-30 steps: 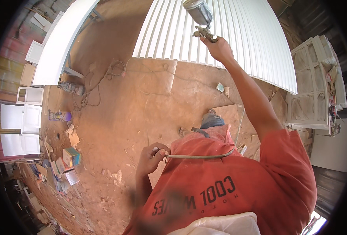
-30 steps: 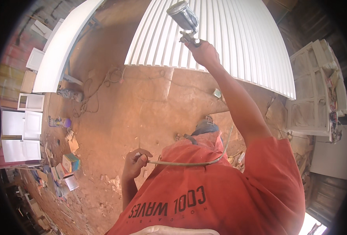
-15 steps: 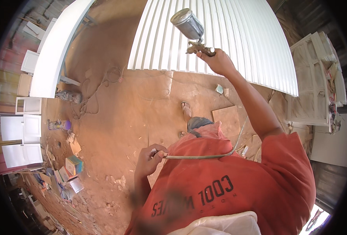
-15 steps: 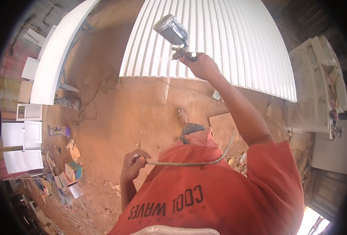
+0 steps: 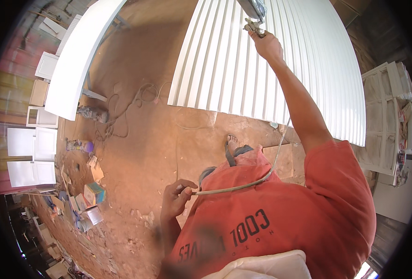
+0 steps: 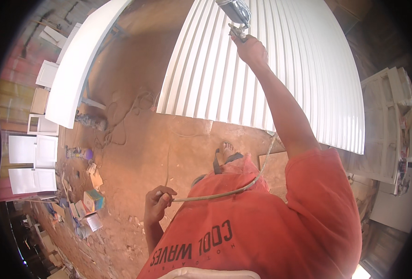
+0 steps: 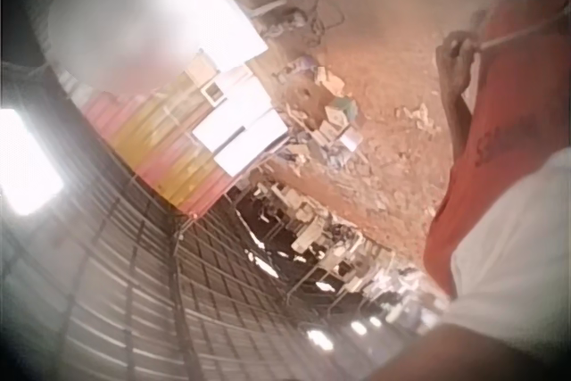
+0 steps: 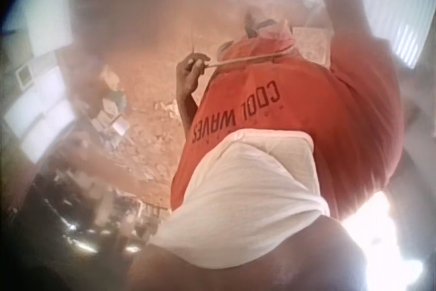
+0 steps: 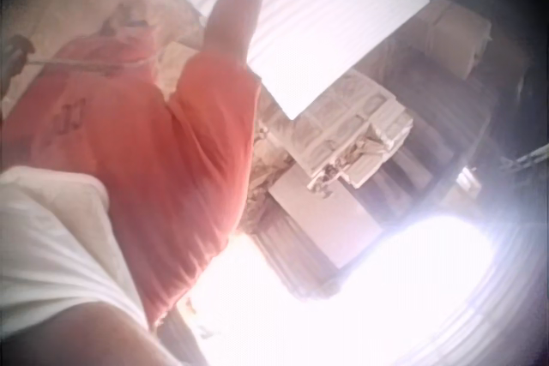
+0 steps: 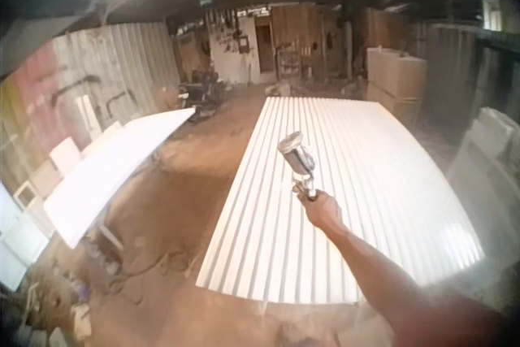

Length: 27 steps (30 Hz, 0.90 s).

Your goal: The person uses a spray gun to apply white paint to a large corrugated panel, moving the gun in steady strokes across the surface. They pause to refill the paint reservoir from a container on a nearby workbench before returning to finish the panel.

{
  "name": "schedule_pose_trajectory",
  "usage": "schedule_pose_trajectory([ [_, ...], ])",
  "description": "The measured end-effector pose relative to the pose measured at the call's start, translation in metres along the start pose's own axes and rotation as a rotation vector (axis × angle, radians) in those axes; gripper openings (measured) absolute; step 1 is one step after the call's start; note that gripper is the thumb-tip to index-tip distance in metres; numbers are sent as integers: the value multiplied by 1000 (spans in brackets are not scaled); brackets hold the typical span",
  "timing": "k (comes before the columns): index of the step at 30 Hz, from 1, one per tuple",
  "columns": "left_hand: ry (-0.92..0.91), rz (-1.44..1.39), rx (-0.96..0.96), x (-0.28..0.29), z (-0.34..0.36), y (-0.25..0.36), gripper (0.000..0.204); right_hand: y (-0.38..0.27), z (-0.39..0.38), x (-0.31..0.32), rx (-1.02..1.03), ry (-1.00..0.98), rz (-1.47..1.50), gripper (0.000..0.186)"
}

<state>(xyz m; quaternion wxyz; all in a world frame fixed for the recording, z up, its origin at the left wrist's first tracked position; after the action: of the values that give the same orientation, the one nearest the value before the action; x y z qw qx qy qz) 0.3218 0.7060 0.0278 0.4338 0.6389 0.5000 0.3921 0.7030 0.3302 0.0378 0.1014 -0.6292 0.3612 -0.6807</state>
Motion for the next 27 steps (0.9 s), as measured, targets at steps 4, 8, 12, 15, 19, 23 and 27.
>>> schedule_pose_trajectory([
  [4,-72,15,5,5,16,8,37,-9,-19,-3,72,12,17,67],
  [8,-183,29,-27,23,27,6,31,-9,-64,-11,-5,-151,-26,64],
  [12,-286,66,-28,41,31,9,38,-14,-133,-9,-56,-248,-48,61],
  [15,-399,114,-39,53,33,7,32,-5,-183,-12,-97,-295,-50,62],
  [19,-510,151,-23,60,32,2,26,-2,-252,-8,-129,-338,-30,61],
  [23,-585,145,4,64,30,-5,25,-1,-297,-1,-103,-358,-51,54],
  [27,-563,95,-13,68,31,-3,25,-7,-293,5,-94,-366,-21,50],
])
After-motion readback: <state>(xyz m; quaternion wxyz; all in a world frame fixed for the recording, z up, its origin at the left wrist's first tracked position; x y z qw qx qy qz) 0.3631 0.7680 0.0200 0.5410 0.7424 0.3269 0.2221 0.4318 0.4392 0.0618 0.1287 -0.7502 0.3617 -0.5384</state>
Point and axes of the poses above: each hand's wrist, its own z-axis towards the middle knuckle, its own x-axis out of the back of the hand, y = z × x, the point moved 5 cm from there along z, towards the middle knuckle, and after that the axes turned 1 degree about -x, right-handed, at the moved point
